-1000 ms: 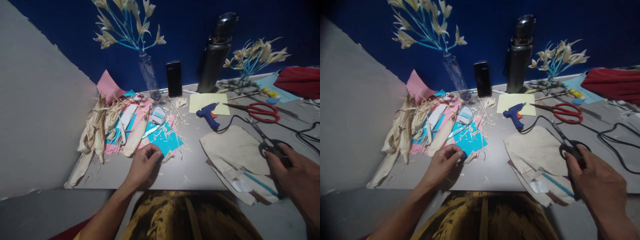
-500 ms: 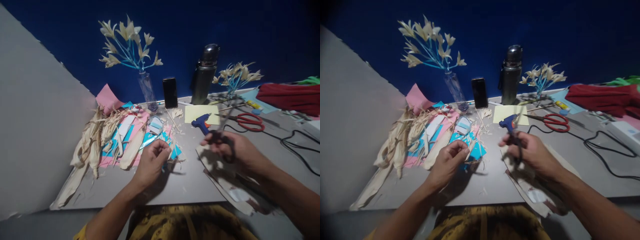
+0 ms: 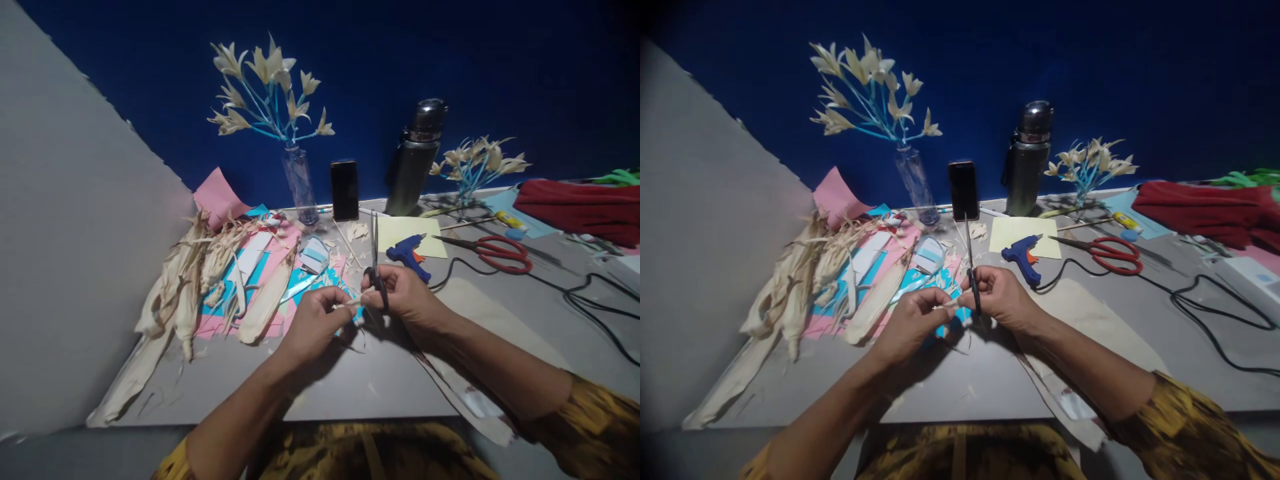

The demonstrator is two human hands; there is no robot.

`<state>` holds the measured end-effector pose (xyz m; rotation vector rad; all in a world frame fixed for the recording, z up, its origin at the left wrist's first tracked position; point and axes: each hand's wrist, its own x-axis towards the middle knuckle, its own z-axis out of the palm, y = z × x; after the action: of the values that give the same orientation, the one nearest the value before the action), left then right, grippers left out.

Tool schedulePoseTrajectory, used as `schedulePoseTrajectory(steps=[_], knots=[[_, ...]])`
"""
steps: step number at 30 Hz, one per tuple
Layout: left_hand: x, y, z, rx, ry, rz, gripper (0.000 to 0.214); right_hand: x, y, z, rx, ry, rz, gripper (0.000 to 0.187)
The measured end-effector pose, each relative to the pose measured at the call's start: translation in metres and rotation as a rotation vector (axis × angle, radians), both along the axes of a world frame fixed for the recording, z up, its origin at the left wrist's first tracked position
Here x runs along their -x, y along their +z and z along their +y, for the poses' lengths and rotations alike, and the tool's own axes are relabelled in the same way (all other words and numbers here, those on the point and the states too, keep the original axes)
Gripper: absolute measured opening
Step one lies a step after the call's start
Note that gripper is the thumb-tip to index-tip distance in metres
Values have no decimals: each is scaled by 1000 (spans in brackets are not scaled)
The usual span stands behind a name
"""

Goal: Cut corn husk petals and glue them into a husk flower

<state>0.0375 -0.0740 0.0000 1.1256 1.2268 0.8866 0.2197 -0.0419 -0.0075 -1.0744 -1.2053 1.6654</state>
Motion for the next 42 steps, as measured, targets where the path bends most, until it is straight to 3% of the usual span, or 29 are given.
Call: schedulePoseTrajectory(steps=[8, 13, 19, 23, 26, 30, 33, 36, 39, 42], knots=[[-5, -6, 6, 18, 76, 77, 16, -4, -13, 3, -17, -95, 12, 31], [0, 3, 4, 21, 39, 142, 14, -3, -15, 2, -41, -131, -6, 29], [21, 9, 1, -164, 121, 490, 16, 0, -9, -1, -64, -123, -43, 27], [41, 7, 1, -179, 164, 368, 14, -3, -7, -1, -54, -244, 19, 30], [40, 8, -3, -462, 103, 401, 26, -5, -9, 2, 4, -227, 68, 32], [16, 6, -7, -1041, 102, 742, 30, -3, -14, 6, 72, -203, 119, 32], [-2, 4, -7, -1146, 89, 960, 8, -2, -16, 6, 103, -151, 136, 30], [-7, 5, -2, -958, 152, 787, 15, -2, -17, 4, 109, -92, 148, 29], [-1, 7, 6, -438, 266, 234, 9, -2, -16, 3, 98, -85, 125, 31], [1, 2, 11, 74, 302, -379, 26, 0, -15, 1, 56, -82, 84, 37]])
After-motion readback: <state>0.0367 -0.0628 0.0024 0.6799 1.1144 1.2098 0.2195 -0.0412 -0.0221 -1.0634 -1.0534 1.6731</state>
